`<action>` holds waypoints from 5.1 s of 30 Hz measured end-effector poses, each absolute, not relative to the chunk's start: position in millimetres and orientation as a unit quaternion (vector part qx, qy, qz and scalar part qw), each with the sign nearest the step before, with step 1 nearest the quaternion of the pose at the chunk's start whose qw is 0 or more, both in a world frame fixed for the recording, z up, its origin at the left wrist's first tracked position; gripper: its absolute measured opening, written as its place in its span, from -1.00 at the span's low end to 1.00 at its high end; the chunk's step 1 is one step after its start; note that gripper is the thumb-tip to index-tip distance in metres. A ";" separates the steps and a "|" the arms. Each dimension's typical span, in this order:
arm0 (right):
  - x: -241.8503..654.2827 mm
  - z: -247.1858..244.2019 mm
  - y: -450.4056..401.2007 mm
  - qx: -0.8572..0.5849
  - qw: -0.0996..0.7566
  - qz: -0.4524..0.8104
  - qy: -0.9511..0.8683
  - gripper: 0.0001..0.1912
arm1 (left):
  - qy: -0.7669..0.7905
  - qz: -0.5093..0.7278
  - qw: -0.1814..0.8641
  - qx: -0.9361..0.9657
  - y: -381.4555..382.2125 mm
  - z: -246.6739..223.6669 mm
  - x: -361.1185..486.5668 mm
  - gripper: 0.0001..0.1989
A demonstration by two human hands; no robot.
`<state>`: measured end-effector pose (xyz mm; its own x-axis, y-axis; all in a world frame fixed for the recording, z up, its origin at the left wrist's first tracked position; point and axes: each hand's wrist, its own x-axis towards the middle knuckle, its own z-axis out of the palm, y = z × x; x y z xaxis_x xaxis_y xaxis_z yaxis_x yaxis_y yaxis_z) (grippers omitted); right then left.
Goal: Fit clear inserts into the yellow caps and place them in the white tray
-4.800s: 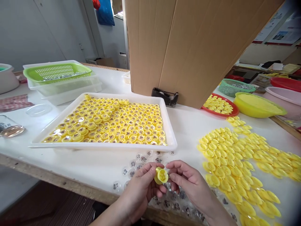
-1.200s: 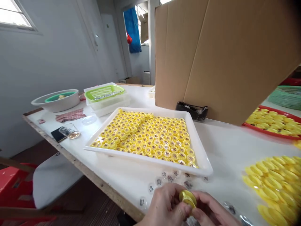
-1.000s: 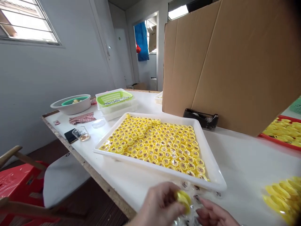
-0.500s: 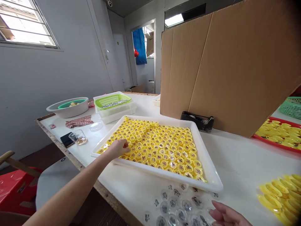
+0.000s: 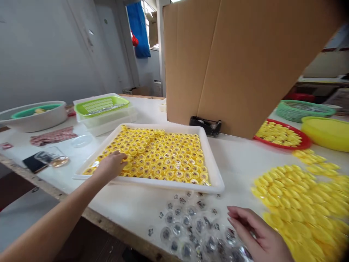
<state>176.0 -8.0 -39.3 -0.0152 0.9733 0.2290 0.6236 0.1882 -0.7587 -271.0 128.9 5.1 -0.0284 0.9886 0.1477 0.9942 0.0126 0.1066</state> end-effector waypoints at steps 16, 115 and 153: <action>114.2 -24.7 25.1 -0.550 0.135 0.136 -0.813 -0.83 | -0.443 -0.320 -0.213 -0.810 0.0 -15.5 -84.2 -0.86; 167.9 37.1 -24.2 -0.500 0.295 0.250 -0.775 -0.75 | -0.205 -0.409 -0.830 -0.320 0.3 -15.5 -7.7 -0.70; 161.4 42.7 -30.9 -0.540 0.263 0.205 -0.772 -0.76 | -0.224 -0.401 -0.808 -0.369 -4.6 -3.1 -14.7 -0.71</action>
<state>161.4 -30.9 42.7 -0.2772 0.9428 0.1849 0.7264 0.3316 -0.6019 -14.7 -4.6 -3.1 0.5773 0.8138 -0.0667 -0.4831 0.4063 0.7756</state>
